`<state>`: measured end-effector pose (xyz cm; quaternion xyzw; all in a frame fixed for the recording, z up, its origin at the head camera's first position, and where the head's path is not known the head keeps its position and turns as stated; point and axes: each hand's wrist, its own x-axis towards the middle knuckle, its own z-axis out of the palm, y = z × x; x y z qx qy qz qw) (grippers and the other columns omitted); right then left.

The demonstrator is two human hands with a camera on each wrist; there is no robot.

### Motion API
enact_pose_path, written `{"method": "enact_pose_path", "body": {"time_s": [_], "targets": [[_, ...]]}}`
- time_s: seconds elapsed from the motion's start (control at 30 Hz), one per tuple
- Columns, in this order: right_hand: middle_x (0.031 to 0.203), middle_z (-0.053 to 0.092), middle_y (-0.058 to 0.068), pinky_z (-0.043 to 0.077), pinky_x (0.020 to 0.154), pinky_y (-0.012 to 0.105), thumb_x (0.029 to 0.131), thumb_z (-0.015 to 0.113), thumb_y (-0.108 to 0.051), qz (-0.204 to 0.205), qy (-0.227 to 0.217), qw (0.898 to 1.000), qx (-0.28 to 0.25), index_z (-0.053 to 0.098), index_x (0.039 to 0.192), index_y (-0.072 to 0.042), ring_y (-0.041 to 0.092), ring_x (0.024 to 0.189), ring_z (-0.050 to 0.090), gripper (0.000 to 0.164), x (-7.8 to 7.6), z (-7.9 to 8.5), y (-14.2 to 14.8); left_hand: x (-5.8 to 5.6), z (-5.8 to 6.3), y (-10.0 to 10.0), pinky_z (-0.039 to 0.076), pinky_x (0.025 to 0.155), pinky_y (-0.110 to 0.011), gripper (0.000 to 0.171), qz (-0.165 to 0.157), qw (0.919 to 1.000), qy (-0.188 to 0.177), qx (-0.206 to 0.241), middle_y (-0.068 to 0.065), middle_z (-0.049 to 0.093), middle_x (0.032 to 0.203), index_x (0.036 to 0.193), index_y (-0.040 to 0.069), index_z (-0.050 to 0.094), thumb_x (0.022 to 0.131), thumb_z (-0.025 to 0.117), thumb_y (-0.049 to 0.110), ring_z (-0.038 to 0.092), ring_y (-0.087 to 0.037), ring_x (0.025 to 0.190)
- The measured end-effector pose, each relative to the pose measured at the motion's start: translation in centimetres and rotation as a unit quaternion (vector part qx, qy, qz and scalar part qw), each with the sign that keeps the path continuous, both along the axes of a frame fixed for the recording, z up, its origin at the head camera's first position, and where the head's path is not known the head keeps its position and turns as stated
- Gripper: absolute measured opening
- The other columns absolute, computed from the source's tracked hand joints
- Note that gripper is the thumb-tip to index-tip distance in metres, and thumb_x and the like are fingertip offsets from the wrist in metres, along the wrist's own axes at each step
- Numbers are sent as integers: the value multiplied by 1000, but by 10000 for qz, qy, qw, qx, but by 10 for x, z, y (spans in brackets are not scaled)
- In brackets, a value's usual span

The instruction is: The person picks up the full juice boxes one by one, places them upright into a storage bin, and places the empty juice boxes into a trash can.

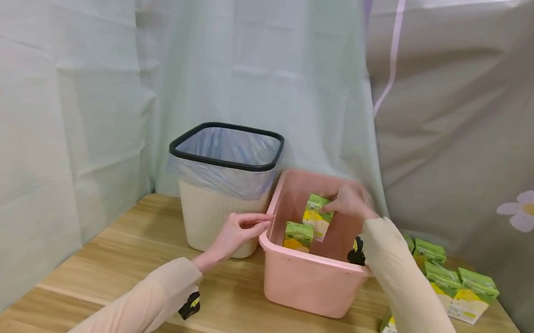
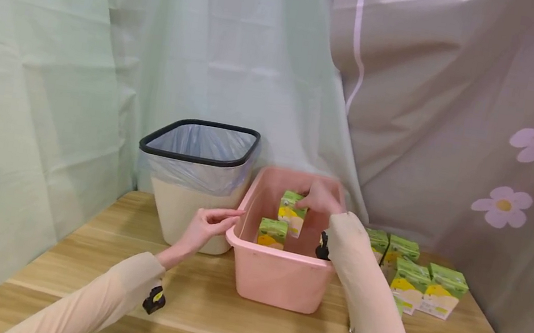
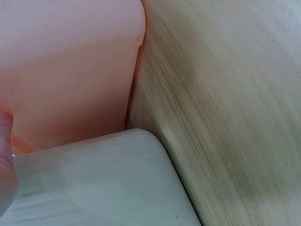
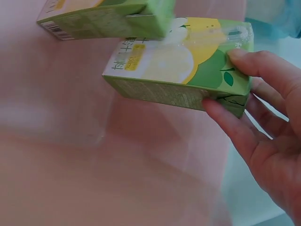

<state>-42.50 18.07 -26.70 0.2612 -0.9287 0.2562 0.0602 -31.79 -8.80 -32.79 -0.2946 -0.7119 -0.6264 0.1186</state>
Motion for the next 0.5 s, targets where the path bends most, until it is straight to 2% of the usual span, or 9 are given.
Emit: {"method": "enact_pose_path", "body": {"time_s": [0.1,0.2,0.27,0.4,0.5], "targets": [[54,44,-2,35,47,24,71,75,-3,137,-340,9992,-179,64,71,1,9,44,36,12,-1,-5,0,-1,0,0,46,76,-25,27,10,10000,55,-13,-23,59,106,108,-13,60,86,61,2,58,-19,96],[56,47,-1,38,48,25,72,75,-3,62,-512,9985,-155,65,73,0,11,46,39,10,-2,-7,-1,-2,0,0,46,76,-24,26,-8,10000,58,25,-24,59,105,107,-13,60,86,61,1,58,-20,96],[57,47,0,38,50,25,72,75,-4,22,-513,9987,-52,65,70,0,12,48,40,11,-3,-8,-2,-3,1,0,45,77,-24,26,-15,10000,48,58,-25,59,105,107,-13,60,86,61,1,58,-22,96],[59,51,0,39,50,25,68,77,-3,202,-331,9989,247,64,68,1,12,50,41,14,-3,-9,-3,-3,0,0,45,78,-25,27,-44,9999,-19,114,-25,58,106,109,-13,60,85,61,1,57,-23,98],[54,46,-2,36,49,25,66,77,-1,358,-253,9981,432,61,63,2,11,48,37,17,-2,-12,-5,-3,-1,0,45,78,-26,27,-46,10000,-3,81,-24,59,106,109,-12,60,86,61,2,57,-23,99]]}}
